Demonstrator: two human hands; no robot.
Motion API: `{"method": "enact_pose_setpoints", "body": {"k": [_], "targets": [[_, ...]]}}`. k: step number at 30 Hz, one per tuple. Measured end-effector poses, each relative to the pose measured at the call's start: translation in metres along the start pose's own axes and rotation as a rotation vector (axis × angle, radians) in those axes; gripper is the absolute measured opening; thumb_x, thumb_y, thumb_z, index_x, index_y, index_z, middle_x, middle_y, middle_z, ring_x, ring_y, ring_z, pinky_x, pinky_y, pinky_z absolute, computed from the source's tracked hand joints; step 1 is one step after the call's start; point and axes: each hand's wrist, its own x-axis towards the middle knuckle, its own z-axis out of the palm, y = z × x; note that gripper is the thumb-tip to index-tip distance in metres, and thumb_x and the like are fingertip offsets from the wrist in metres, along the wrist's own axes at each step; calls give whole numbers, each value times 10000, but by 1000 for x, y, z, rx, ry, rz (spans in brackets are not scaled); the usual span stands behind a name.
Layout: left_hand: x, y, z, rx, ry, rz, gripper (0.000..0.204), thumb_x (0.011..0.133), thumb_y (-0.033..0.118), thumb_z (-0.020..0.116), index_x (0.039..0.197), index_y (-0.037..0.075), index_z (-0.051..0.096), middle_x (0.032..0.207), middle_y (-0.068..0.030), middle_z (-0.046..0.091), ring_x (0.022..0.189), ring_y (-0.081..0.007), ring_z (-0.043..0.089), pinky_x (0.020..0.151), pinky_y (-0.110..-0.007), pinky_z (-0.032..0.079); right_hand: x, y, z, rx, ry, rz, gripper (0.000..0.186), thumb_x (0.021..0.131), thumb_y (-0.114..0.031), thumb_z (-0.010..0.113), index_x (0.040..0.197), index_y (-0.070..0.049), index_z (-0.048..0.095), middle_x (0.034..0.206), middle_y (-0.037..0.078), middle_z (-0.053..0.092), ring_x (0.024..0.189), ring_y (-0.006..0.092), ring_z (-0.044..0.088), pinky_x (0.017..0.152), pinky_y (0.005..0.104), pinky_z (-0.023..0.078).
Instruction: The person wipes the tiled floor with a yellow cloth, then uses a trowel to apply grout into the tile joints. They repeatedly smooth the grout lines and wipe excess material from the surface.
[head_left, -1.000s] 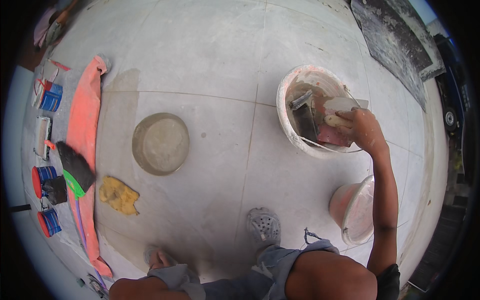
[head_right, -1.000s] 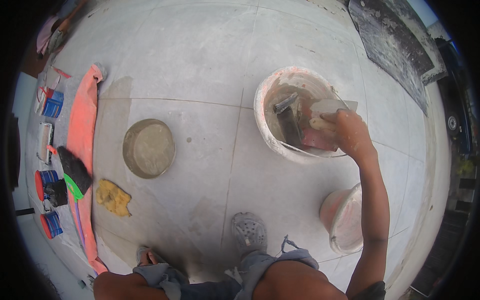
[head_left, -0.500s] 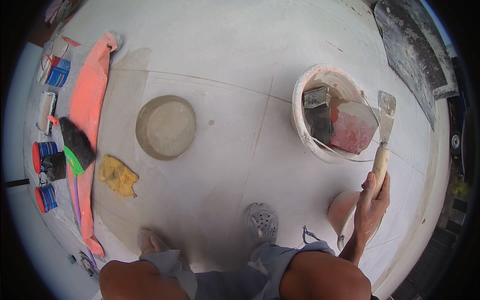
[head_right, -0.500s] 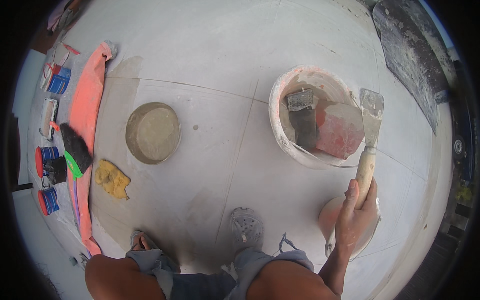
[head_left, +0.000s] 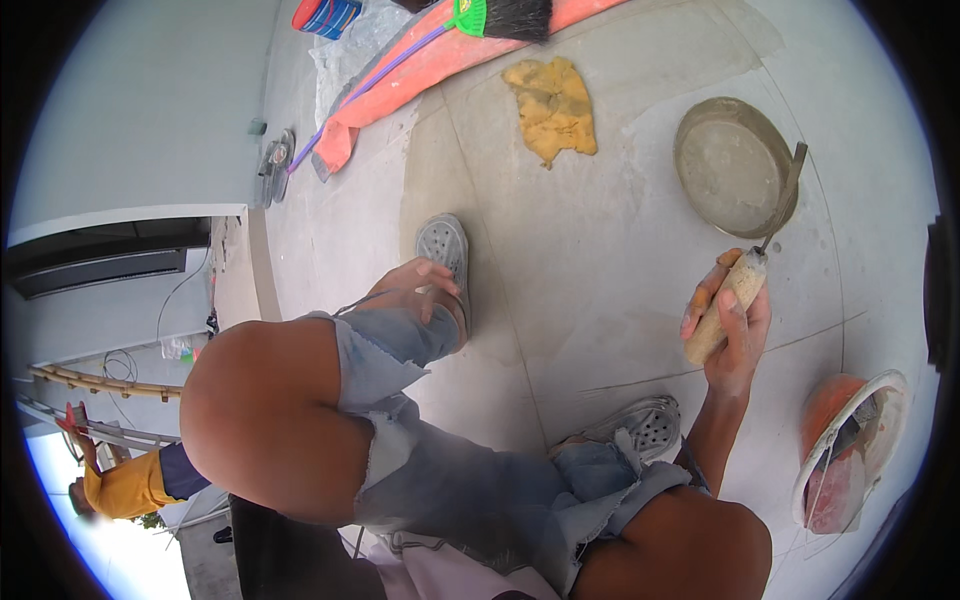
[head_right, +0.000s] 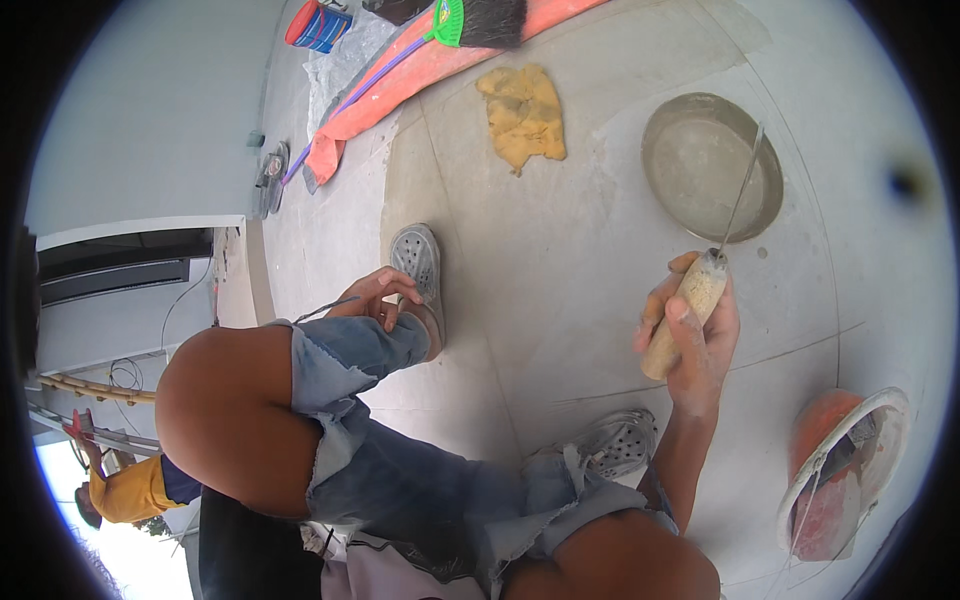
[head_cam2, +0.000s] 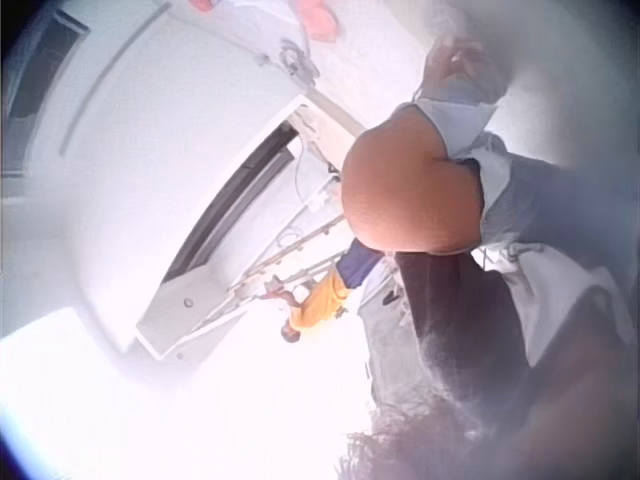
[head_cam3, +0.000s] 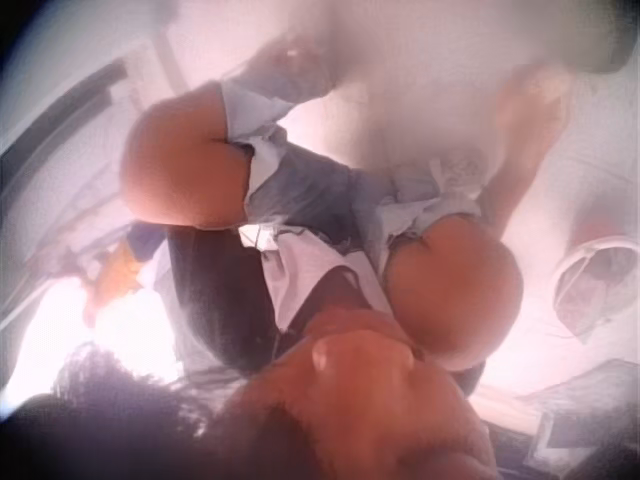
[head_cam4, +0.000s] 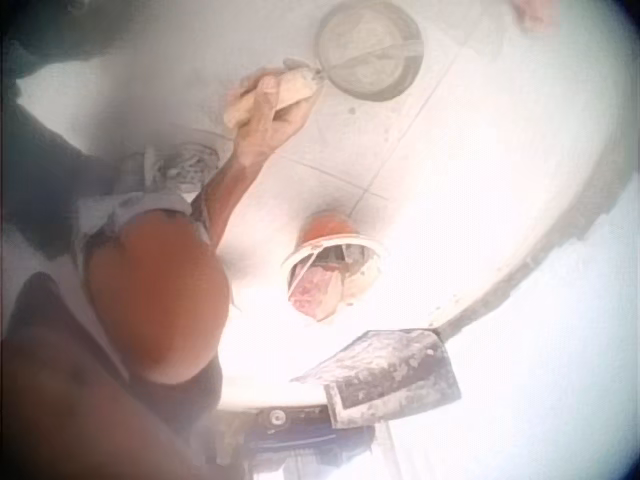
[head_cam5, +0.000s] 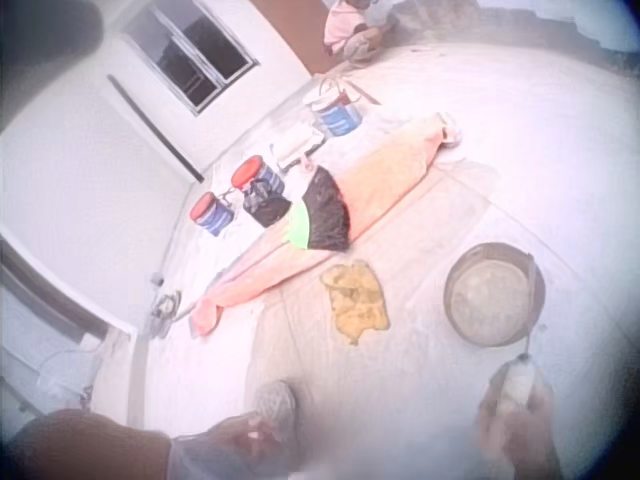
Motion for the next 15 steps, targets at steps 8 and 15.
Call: {"method": "enact_pose_setpoints", "body": {"k": [8,15], "targets": [[-70,-84,2,-385,118,93,355,1006,345,587,1188,56,685,924,-74,712,881,-236,696,800,-368,566,19,38,20,-387,-247,294,541,1053,-347,674,1393,52,537,733,43,631,506,83,533,468,226,400],[-102,-167,-9,-615,211,192,371,1007,365,586,1191,57,683,924,-73,710,888,-235,696,807,-369,568,-58,71,19,-678,-166,467,439,1037,-311,699,1300,23,586,795,64,665,551,122,589,512,269,464]]}}
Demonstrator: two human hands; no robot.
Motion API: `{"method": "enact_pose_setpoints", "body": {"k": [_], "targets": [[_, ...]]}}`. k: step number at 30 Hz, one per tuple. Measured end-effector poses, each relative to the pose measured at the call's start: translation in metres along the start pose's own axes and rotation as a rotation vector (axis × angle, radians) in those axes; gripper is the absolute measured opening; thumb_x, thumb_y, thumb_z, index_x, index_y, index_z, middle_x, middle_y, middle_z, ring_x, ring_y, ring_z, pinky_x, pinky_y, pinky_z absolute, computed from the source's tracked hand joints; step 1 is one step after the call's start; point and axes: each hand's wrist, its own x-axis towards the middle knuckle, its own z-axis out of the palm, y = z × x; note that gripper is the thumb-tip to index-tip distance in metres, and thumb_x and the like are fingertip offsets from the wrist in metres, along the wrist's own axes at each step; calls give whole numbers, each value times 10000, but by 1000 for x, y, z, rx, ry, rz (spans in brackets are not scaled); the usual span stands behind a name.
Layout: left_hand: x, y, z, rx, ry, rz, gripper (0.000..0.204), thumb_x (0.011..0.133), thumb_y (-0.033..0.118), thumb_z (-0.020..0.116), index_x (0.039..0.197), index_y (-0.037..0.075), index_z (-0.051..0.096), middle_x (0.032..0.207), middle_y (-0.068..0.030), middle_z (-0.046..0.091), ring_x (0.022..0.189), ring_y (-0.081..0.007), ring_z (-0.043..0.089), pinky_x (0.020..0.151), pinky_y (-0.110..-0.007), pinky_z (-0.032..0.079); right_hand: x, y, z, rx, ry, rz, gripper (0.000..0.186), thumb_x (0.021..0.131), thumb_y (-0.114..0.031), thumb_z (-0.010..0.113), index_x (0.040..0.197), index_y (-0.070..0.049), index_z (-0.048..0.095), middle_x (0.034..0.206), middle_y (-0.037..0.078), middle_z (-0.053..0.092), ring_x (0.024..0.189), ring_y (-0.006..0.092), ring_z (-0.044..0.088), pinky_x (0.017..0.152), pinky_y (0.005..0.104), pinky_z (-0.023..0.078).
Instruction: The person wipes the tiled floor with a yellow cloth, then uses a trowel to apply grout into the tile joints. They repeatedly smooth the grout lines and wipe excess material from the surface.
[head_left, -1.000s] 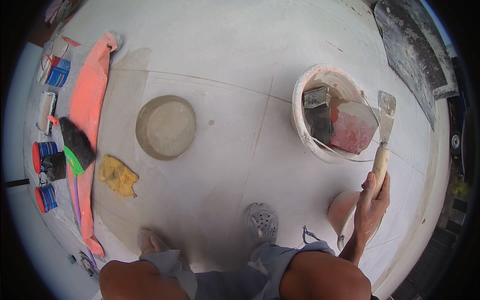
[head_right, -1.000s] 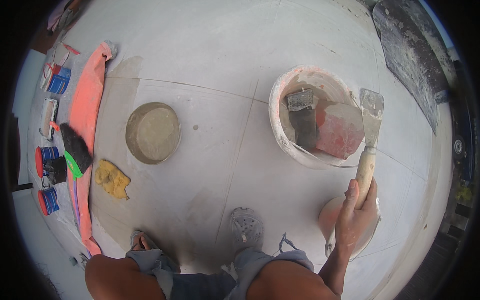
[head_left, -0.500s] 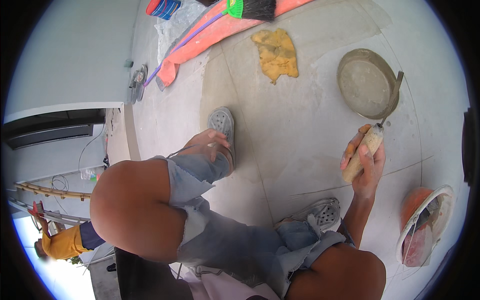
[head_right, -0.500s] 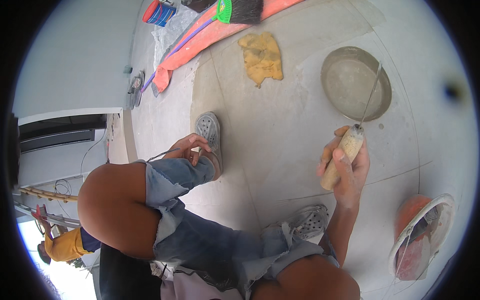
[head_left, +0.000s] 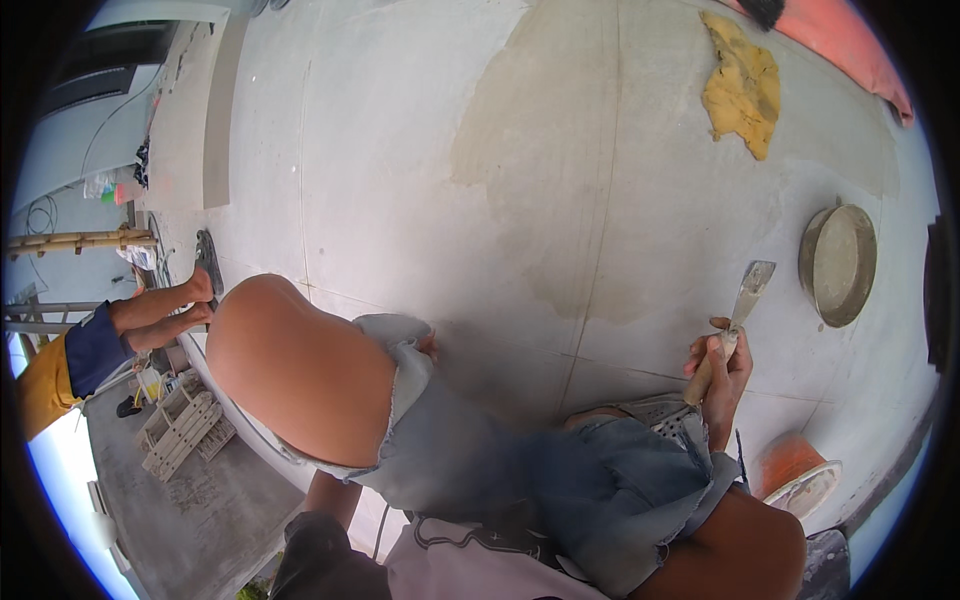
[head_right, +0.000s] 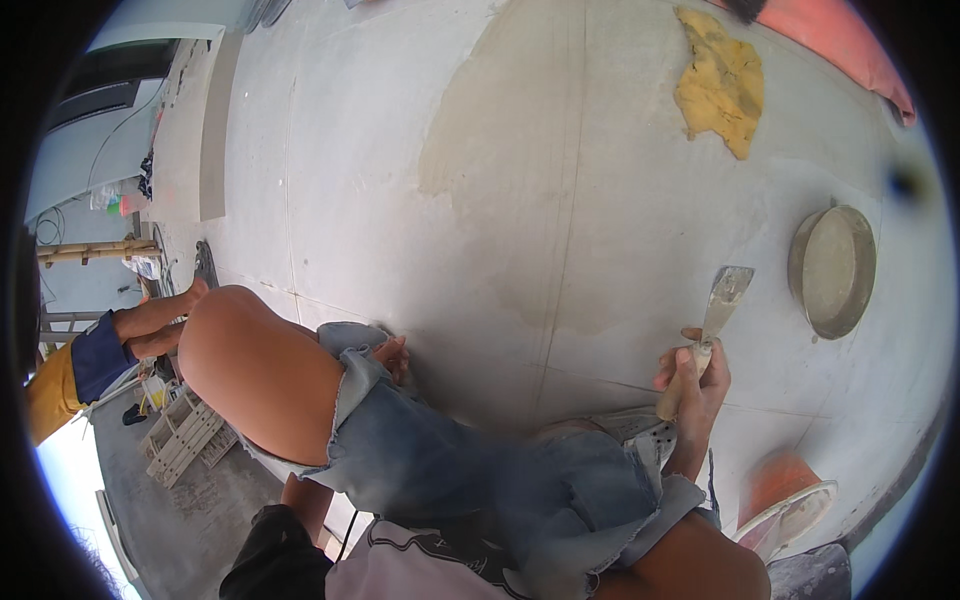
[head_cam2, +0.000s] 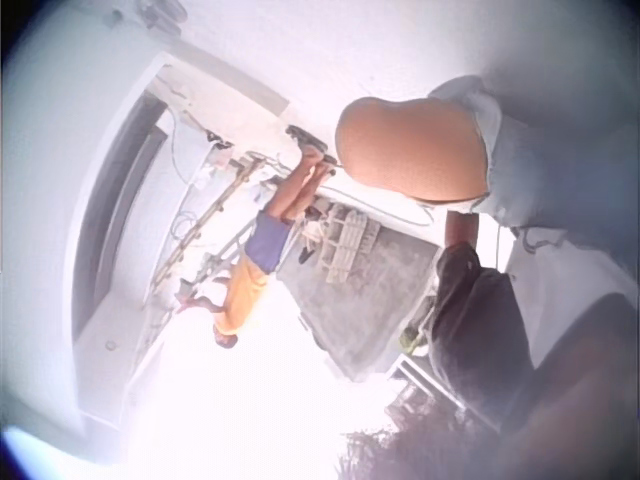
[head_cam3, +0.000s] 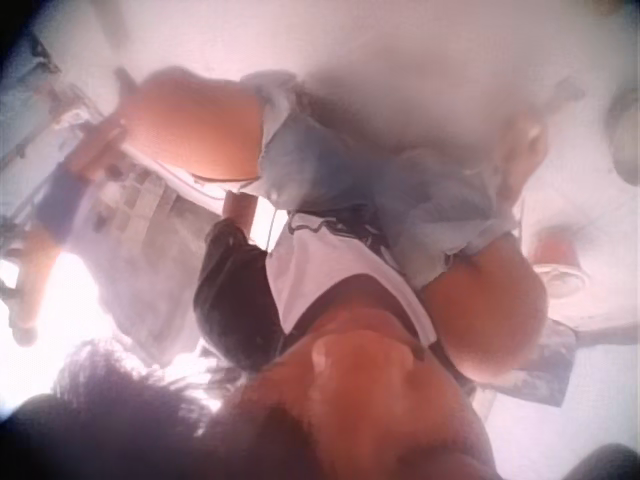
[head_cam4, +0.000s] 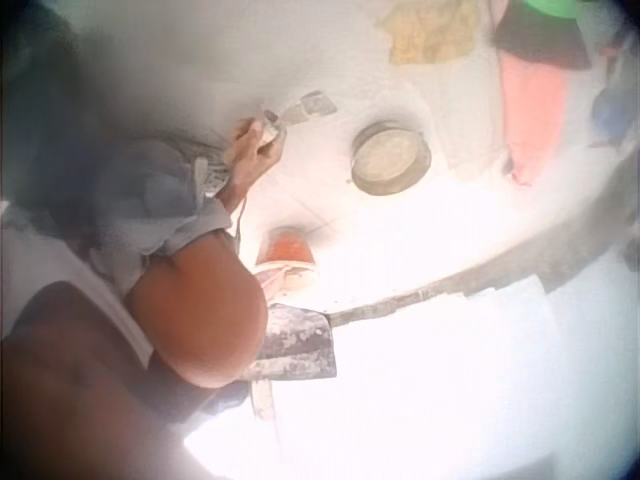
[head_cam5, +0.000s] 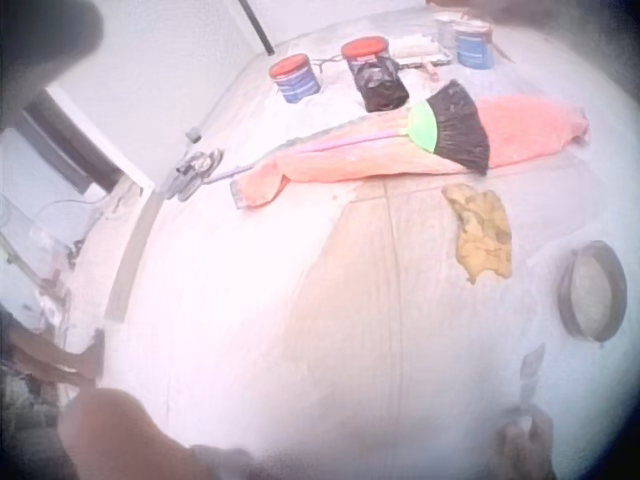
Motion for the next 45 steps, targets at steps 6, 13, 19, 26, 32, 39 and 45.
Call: {"method": "enact_pose_setpoints", "body": {"k": [6,13,19,26,32,39,45], "targets": [[-82,-22,-31,-138,130,90,385,1008,382,585,1193,58,681,924,-72,708,895,-234,695,812,-370,569,5,-16,78,-123,-97,61,385,1018,-255,724,1281,-8,588,853,98,695,541,120,587,499,258,460],[-181,-68,-19,-323,288,203,401,1009,401,584,1195,60,678,923,-71,706,902,-233,695,819,-370,570,27,-20,137,-341,-363,30,466,1020,-225,723,1399,-12,556,840,79,683,500,92,536,475,238,428],[-215,-113,12,-418,336,280,415,1009,418,583,1197,61,677,923,-70,704,908,-233,695,825,-371,571,38,-25,170,-363,-368,-85,434,1038,-186,678,1419,-31,536,851,62,666,498,95,529,466,246,426],[-212,-155,7,-505,248,313,431,1010,438,582,1199,62,674,923,-69,702,916,-232,694,832,-372,572,60,-36,160,-532,-376,-99,453,1051,-200,660,1444,-39,502,875,77,671,461,101,525,433,248,426],[-215,-178,-21,-534,133,302,445,1011,455,581,1201,63,672,923,-68,700,922,-231,694,838,-372,573,85,-69,151,-618,-311,-259,471,1050,-235,679,1449,-52,507,863,75,676,451,92,534,421,235,419],[-225,-206,-48,-608,90,256,462,1012,475,581,1204,64,670,922,-67,698,929,-230,693,845,-373,574,99,-75,157,-647,-348,-255,473,1029,-225,705,1427,-42,526,846,71,683,444,89,540,421,232,420],[-230,-234,-66,-706,74,222,477,1012,492,580,1206,65,668,922,-66,696,935,-229,693,851,-374,575,96,-63,141,-709,-323,-322,480,1002,-272,766,1393,-75,570,819,44,714,508,55,532,475,226,402]]}}
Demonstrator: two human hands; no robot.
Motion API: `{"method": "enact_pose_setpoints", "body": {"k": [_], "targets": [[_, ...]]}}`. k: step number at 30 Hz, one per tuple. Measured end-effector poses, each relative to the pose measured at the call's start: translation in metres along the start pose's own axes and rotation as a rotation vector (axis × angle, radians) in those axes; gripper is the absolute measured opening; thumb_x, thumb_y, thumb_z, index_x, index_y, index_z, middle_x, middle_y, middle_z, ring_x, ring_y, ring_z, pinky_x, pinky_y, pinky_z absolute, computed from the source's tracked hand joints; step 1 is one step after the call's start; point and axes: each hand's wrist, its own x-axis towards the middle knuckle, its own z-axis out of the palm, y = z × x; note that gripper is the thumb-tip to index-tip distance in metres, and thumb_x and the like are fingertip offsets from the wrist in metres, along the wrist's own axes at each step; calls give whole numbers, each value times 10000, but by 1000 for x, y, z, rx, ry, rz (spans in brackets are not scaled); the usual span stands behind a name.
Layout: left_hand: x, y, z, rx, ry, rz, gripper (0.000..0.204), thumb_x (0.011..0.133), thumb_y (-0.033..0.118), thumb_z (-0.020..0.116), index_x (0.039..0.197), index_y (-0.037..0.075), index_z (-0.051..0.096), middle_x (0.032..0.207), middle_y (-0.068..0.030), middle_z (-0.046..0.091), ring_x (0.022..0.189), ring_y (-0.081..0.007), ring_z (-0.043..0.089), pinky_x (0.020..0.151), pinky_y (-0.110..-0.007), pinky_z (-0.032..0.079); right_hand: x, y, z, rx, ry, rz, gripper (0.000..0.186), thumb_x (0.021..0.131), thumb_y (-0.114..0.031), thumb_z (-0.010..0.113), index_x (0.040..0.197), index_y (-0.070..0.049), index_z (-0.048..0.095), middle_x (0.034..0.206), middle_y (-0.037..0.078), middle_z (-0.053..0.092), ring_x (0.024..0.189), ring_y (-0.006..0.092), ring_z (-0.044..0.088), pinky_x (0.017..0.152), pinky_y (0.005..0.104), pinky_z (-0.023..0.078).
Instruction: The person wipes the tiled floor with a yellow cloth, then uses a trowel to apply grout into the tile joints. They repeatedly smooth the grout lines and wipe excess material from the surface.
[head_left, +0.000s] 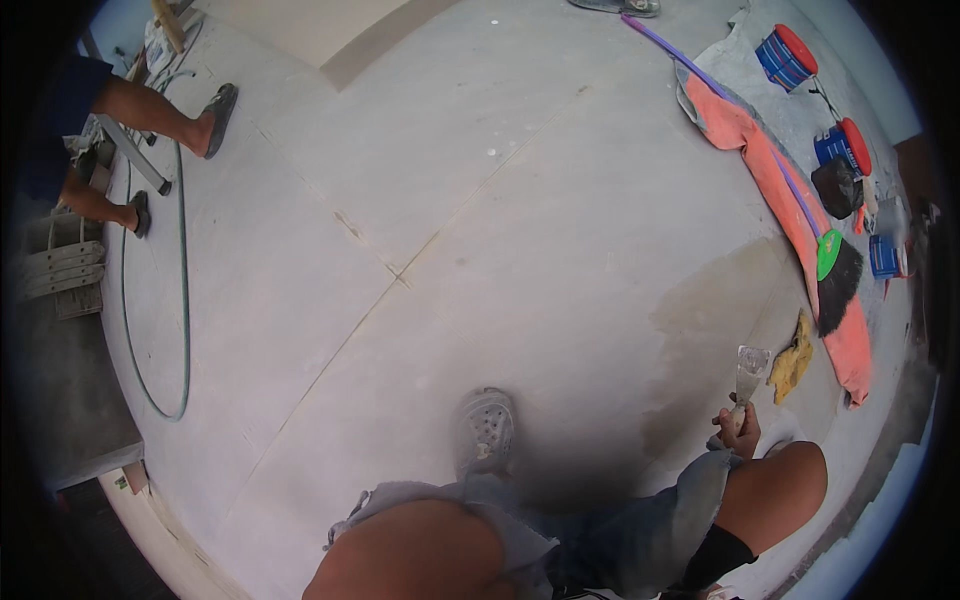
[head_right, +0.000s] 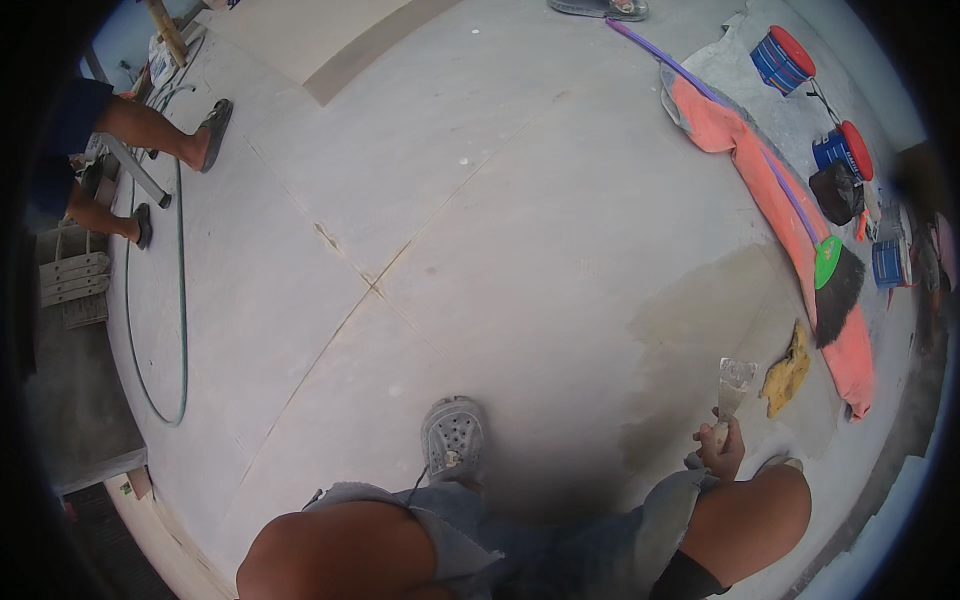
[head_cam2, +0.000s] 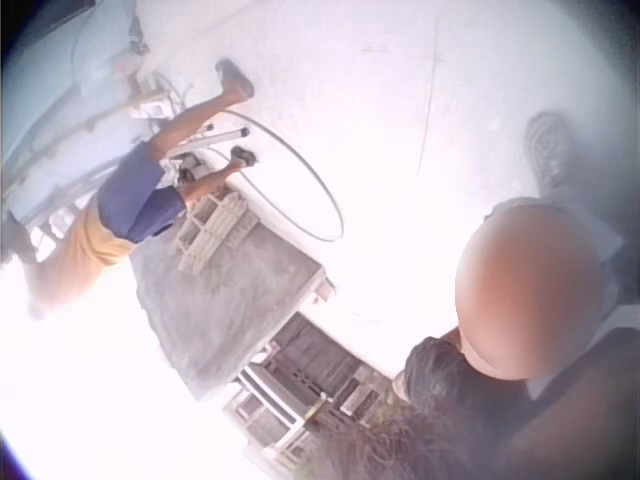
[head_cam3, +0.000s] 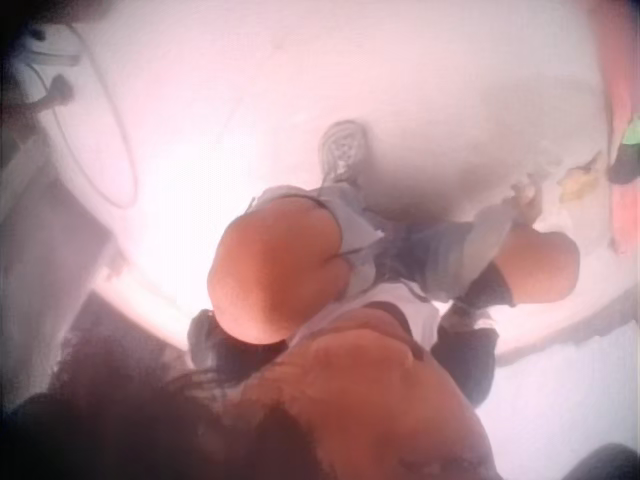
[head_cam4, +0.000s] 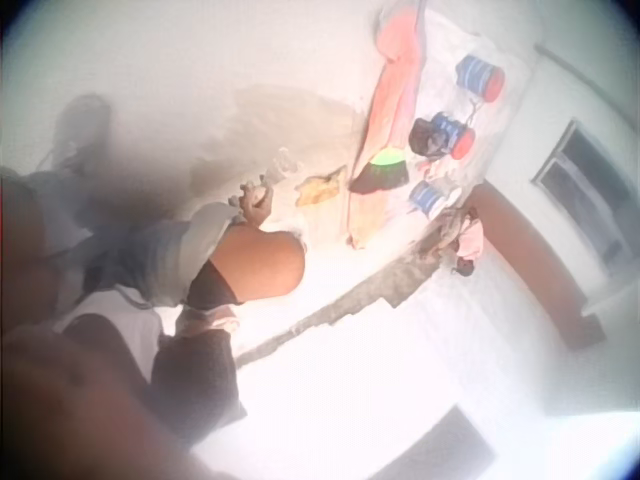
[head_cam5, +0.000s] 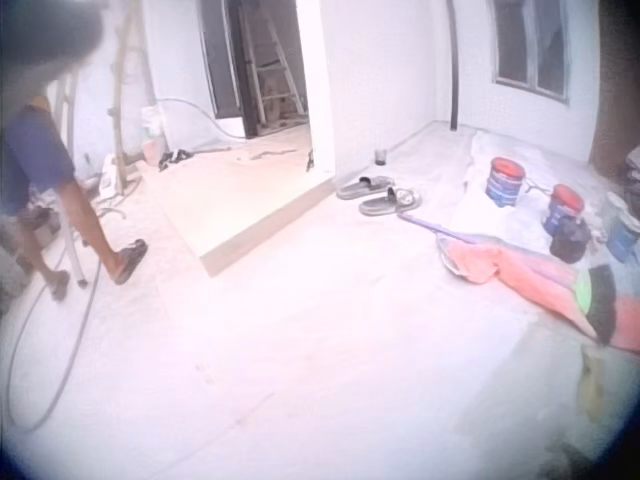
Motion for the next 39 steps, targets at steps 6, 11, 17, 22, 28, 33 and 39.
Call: {"method": "enact_pose_setpoints", "body": {"k": [6,11,17,22,28,33,39], "targets": [[-24,-20,-26,-168,55,-28,491,1013,508,579,1208,66,667,922,-65,694,942,-228,692,856,-374,576,-22,-10,5,15,-27,178,475,1007,-261,753,1388,-45,570,832,57,719,581,69,570,540,225,447],[-45,-39,-51,-356,77,-69,503,1014,523,578,1209,67,665,922,-64,693,947,-228,692,861,-375,577,-53,-25,0,-17,71,286,497,998,-282,757,1385,-39,560,817,90,700,489,115,571,450,274,441],[-77,-80,-92,-640,66,-118,518,1014,539,578,1211,68,663,921,-64,691,953,-227,692,867,-375,578,-87,-42,-13,-36,168,340,479,1005,-281,738,1388,-53,564,805,101,690,457,134,567,422,291,433],[-97,-145,-166,-989,-82,-153,320,1064,384,599,1145,83,669,841,-18,640,878,-192,660,810,-370,573,-112,-92,-27,19,162,276,457,1007,-248,729,1372,-22,572,786,84,683,470,113,553,436,268,425],[-70,-103,-160,-449,-116,-597,234,1046,289,660,1139,75,668,869,-18,661,787,-180,657,722,-380,571,-96,-243,68,32,148,168,435,998,-218,743,1339,1,584,797,58,656,549,80,563,491,235,453],[11,-66,-127,-277,-64,-446,280,1045,316,657,1158,60,654,872,-42,667,762,-189,659,701,-376,570,-57,-306,119,117,-120,-92,378,979,-127,765,1296,11,612,870,49,663,628,67,587,545,240,499],[124,-38,-80,-109,-37,-241,336,1043,349,653,1182,43,637,875,-71,674,731,-200,662,676,-370,569,-9,-318,174,12,-511,-33,387,995,-144,764,1304,25,603,936,44,693,686,79,620,641,269,552]]}}
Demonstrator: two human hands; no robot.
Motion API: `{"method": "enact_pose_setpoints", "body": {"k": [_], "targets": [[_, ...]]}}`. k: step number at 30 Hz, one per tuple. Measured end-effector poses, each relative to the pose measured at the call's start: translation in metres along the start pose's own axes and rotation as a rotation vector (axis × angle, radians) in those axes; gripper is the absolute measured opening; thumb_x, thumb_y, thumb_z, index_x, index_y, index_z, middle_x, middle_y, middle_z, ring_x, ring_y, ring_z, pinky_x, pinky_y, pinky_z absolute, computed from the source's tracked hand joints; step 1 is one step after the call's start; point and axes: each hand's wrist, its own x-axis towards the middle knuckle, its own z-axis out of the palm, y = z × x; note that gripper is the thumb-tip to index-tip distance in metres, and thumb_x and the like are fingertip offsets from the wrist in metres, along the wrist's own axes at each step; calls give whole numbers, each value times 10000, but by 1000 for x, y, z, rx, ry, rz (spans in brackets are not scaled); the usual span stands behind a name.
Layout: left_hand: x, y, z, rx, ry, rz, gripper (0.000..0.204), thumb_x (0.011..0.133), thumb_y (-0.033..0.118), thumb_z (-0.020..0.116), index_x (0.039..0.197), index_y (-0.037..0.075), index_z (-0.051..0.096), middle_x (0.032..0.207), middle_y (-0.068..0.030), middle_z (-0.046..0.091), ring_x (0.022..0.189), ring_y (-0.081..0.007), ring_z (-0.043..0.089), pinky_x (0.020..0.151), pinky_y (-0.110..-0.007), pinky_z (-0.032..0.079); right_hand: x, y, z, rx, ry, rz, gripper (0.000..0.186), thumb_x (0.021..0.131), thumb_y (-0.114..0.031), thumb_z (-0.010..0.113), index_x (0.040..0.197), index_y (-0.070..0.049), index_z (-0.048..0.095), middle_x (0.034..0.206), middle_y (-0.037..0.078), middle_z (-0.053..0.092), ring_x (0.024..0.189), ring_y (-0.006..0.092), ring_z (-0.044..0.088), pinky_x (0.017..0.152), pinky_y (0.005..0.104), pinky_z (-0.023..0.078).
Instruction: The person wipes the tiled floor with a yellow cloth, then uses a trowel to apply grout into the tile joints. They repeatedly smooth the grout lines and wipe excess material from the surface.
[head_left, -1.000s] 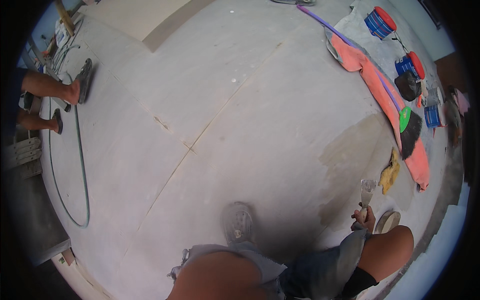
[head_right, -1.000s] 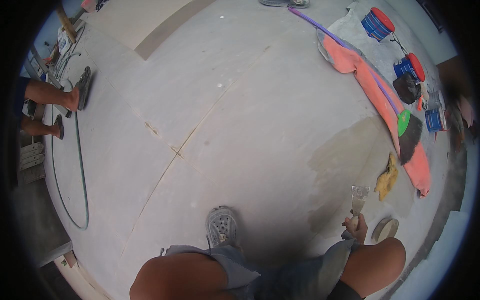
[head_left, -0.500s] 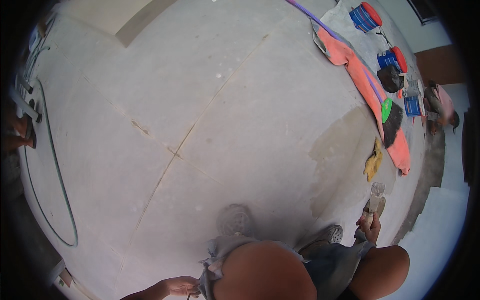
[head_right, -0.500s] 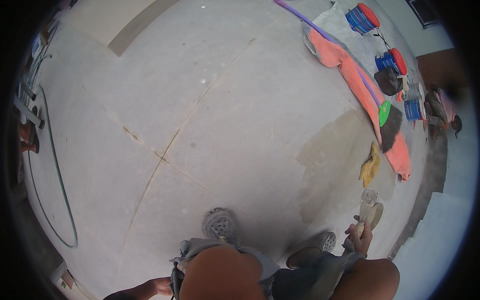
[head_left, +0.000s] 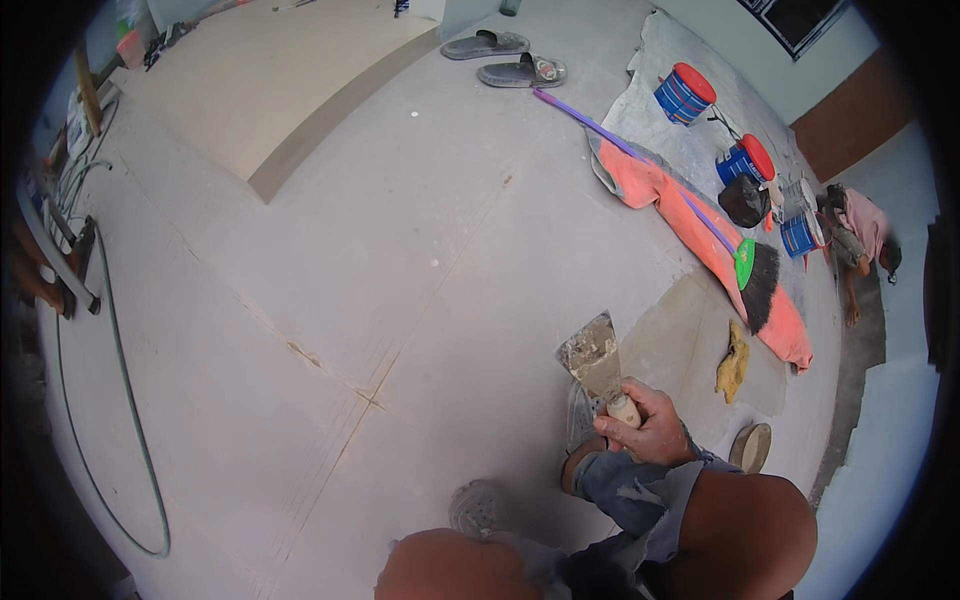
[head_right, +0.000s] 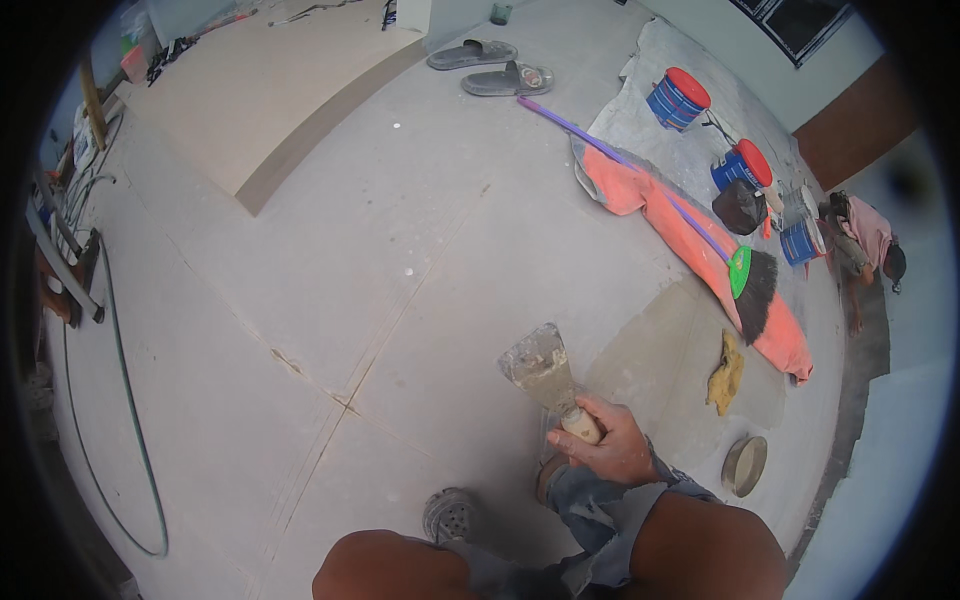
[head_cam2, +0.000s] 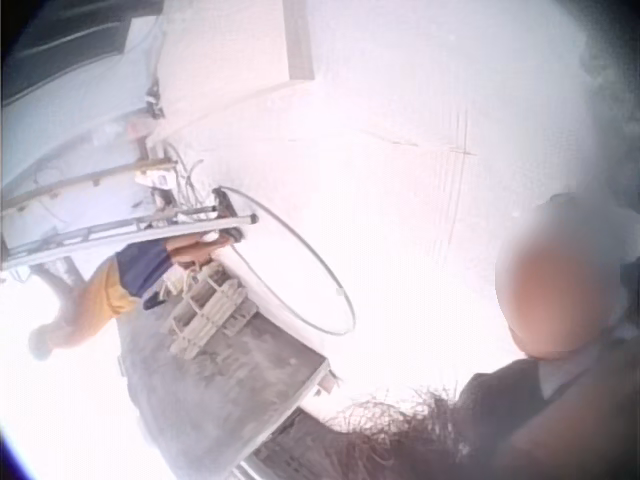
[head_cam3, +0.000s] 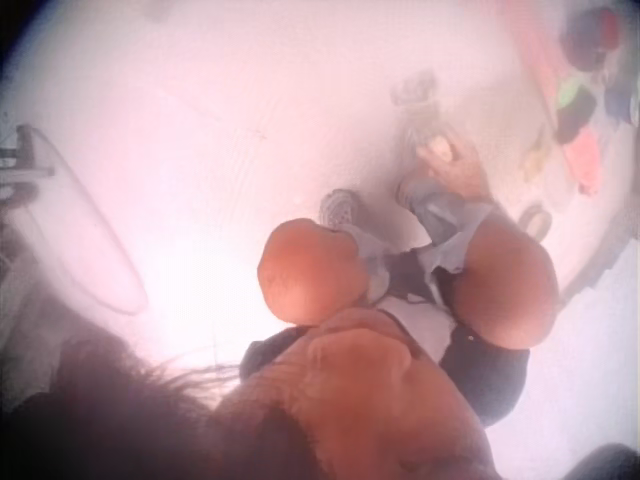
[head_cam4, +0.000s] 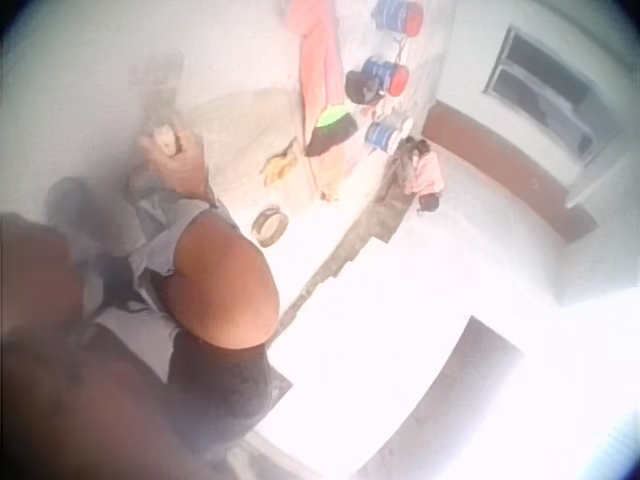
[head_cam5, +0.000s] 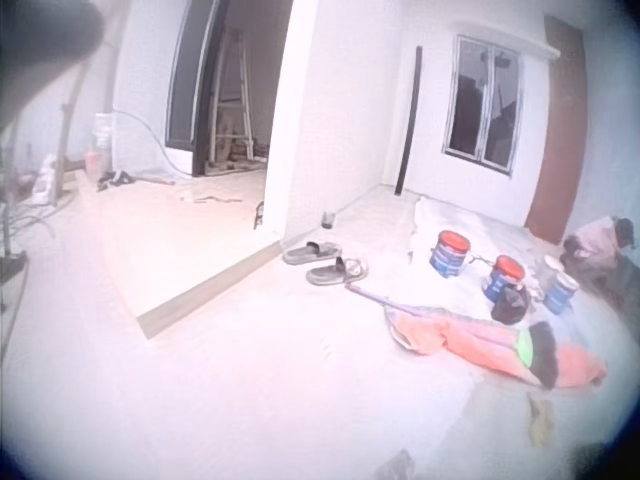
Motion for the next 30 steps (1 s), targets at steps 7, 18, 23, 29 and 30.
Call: {"method": "enact_pose_setpoints", "body": {"k": [7,18,23,29,30], "targets": [[12,35,8,114,155,142,402,1042,386,649,1210,23,617,878,-105,682,695,-213,666,647,-364,568,64,-12,29,250,-203,-2,396,1052,-210,686,1365,-10,550,1041,91,705,746,110,647,659,270,570],[-36,109,6,97,436,402,506,1039,446,642,1254,-9,586,883,-158,694,639,-233,672,602,-354,566,183,1,70,312,-37,-77,508,1134,-332,476,1549,-42,430,882,74,617,654,136,612,585,326,519],[-44,123,20,44,572,491,553,1038,473,639,1274,-23,571,885,-182,700,613,-242,674,581,-350,566,297,30,19,-441,302,-431,637,1067,-229,541,1604,44,335,1027,210,682,875,389,695,837,468,551],[-67,120,44,-36,814,580,610,1037,505,635,1298,-41,554,888,-211,707,582,-253,677,556,-344,565,343,14,34,-314,150,-213,649,1044,-219,538,1593,64,342,1162,308,639,1094,470,649,963,521,526],[-72,116,50,-48,847,601,620,1037,510,634,1302,-44,552,888,-215,708,577,-255,678,552,-344,565,341,13,41,-275,130,-202,653,1042,-217,534,1597,63,333,1173,315,630,1089,474,651,965,521,527]]}}
